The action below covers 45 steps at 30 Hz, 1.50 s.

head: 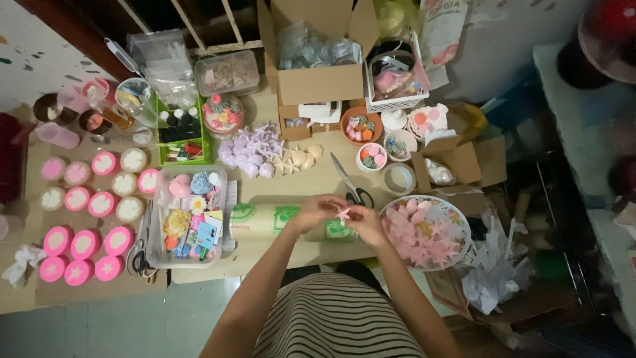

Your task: The person is preparing and assembling small decorative candles or scented wax products, including attaching wicks and ribbons.

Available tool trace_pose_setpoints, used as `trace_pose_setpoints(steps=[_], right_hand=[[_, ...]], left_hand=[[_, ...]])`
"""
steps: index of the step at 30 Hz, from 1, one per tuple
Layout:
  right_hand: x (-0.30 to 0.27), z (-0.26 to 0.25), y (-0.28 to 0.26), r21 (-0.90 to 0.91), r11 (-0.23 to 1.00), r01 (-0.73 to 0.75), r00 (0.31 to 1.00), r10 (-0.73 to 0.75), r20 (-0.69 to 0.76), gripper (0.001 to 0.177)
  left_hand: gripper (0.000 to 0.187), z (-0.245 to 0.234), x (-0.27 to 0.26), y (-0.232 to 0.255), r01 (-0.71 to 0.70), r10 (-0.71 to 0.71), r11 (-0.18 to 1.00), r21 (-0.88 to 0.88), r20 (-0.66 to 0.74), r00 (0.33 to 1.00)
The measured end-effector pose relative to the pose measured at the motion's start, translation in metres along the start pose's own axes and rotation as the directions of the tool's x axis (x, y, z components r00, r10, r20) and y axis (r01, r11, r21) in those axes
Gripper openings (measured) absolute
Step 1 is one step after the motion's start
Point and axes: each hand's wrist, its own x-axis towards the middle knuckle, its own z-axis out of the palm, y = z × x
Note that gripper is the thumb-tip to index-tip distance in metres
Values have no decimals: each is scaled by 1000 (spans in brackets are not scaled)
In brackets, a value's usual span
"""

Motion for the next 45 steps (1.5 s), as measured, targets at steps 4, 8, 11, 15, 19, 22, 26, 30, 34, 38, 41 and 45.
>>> trace_pose_setpoints(steps=[4, 8, 11, 15, 19, 22, 26, 30, 34, 38, 41, 45], right_hand=[[-8, 1, -16, -19, 997, -70, 998, 70, -5, 36], [-5, -5, -12, 0, 999, -44, 998, 44, 46, 40], [-2, -10, -9, -102, 988, -117, 993, 116, -12, 33], [-5, -19, -36, 221, 959, -177, 984, 176, 22, 24], [31, -47, -31, -526, 847, -84, 916, -142, -375, 11], [47, -35, -45, -938, 344, -31, 991, -113, -74, 16], [73, -50, 21, -999, 34, 40, 977, -210, 32, 18], [74, -46, 11, -997, 80, -15, 974, -225, -33, 24], [55, -45, -48, -939, 334, -81, 992, -68, -110, 47], [-17, -62, -99, -899, 403, -170, 983, 8, -183, 48], [-83, -78, -138, -931, 323, -170, 969, -116, -217, 45], [-125, -86, -162, -946, 310, 95, 971, -239, 19, 53]], left_hand=[[37, 15, -11, -1, -174, 188, 940, 293, -21, 982], [35, 26, -16, 0, -146, 234, 879, 454, -145, 961], [31, 28, -15, -2, -81, 221, 868, 490, -234, 947], [25, 19, -7, -21, -94, 218, 900, 426, -252, 943], [27, 6, 1, -28, -121, 181, 942, 314, -172, 968], [27, 3, 7, -25, -125, 150, 952, 281, -72, 986], [23, -1, 13, -15, -146, 152, 937, 319, 5, 988], [20, -5, 22, -13, -127, 120, 937, 327, 40, 992], [20, -7, 29, -10, -13, 2, 959, 283, 37, 999], [26, -10, 32, -11, 26, -33, 952, 304, 18, 999], [25, -21, 44, -27, 8, -21, 969, 246, 49, 999], [22, -18, 41, -15, 34, -51, 977, 209, 74, 996]])
